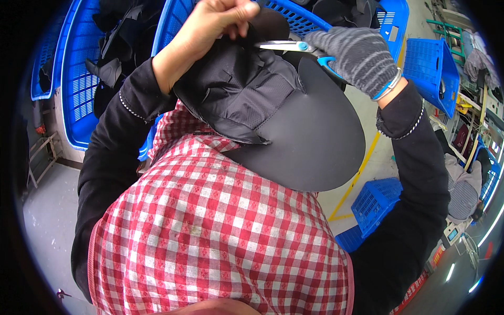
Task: The person repeatedly picks black fabric pieces from a blue basket, trims edges with scissors, and returns the pieces to the basket. The person uses one hand to hold the fabric and the other to cut, working continuously throughout the clip.
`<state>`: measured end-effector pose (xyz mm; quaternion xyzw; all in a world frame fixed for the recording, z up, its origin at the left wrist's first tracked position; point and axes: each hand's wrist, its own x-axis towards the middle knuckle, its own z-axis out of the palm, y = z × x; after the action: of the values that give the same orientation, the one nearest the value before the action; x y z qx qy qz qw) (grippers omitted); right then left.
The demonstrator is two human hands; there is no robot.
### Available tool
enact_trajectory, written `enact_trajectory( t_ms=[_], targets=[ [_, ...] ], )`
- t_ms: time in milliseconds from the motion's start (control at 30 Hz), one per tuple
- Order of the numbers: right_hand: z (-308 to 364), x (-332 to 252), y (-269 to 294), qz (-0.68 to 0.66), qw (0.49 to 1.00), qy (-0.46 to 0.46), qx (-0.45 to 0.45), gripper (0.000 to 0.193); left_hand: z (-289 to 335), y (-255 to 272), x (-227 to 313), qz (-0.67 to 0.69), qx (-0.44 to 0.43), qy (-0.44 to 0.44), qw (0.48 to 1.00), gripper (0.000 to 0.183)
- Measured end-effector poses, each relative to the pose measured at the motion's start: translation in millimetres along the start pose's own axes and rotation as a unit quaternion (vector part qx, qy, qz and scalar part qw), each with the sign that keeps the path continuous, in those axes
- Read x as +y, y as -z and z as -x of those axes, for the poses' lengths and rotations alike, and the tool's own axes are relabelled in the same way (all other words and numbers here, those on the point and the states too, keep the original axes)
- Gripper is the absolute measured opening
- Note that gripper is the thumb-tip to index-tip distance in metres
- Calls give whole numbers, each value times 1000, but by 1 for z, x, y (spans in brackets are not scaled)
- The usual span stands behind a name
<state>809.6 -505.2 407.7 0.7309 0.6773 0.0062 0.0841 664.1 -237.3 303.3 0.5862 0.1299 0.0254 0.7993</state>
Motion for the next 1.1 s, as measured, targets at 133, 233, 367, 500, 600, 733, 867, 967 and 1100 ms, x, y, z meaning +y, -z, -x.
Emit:
enact_trajectory(
  t_ms=[133,233,367,500,600,733,867,967,1100],
  targets=[
    [21,-2,-16,-155,972,-178,11,40,4,15,1,-218,50,-182,958,33],
    [43,-17,-30,-295,919,-258,40,39,19,21,-3,-237,-76,21,968,51],
    [62,-16,-18,-307,883,-353,37,33,39,35,39,-84,39,-40,995,34],
    [51,1,17,-583,598,-495,240,33,42,41,120,-140,188,-366,900,22],
    [40,-16,31,-562,607,-427,365,30,47,21,137,-376,237,-463,767,25],
    [34,-37,16,-591,595,-388,383,33,39,2,99,-466,197,-477,719,35],
    [46,-60,-17,-595,527,-441,417,32,47,2,56,-501,223,-438,713,62],
    [50,-90,-38,-663,480,-396,416,25,62,-9,50,-514,172,-389,745,63],
    [18,-115,-46,-874,170,-232,391,23,83,-52,59,-524,63,-396,751,62]
  ],
)
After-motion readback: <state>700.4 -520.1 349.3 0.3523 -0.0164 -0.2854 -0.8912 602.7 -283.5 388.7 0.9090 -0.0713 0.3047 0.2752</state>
